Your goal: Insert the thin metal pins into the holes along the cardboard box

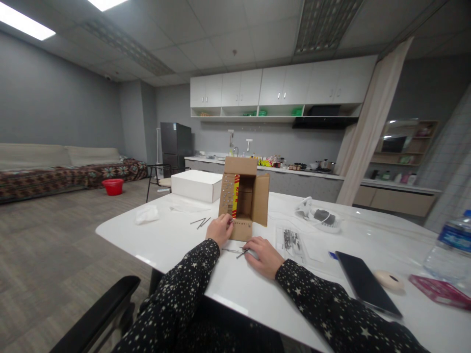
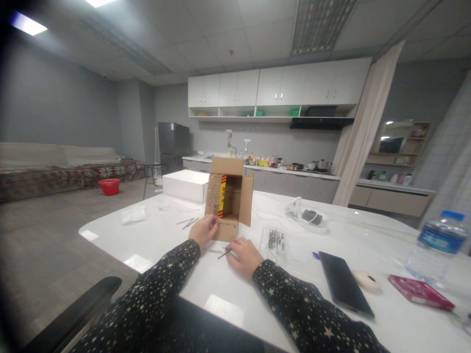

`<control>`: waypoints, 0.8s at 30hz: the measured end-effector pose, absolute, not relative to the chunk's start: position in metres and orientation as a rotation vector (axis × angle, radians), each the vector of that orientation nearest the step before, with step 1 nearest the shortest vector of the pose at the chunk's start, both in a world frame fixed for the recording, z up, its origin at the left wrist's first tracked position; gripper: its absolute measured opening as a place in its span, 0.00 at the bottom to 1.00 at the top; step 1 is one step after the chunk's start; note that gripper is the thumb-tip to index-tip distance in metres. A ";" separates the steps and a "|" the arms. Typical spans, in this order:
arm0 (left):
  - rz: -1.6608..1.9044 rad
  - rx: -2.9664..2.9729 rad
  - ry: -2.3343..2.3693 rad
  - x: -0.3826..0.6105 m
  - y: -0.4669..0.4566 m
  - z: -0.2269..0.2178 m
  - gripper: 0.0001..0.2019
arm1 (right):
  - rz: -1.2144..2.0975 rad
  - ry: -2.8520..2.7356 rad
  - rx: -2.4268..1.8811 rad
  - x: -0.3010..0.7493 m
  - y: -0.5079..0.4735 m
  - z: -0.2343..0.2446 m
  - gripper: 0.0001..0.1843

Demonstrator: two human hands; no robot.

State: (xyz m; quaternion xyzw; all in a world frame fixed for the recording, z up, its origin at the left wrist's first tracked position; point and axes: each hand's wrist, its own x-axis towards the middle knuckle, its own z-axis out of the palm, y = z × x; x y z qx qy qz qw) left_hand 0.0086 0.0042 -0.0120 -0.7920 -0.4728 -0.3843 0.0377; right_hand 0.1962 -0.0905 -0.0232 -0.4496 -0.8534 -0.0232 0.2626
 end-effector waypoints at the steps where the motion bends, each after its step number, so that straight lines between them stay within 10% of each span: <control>1: -1.177 -2.422 -1.446 0.009 0.004 -0.012 0.07 | -0.062 -2.309 -1.215 0.196 -0.090 -0.023 0.09; 24: -1.097 -2.449 -1.348 0.008 0.002 -0.010 0.07 | -0.048 -2.309 -1.229 0.195 -0.092 -0.020 0.09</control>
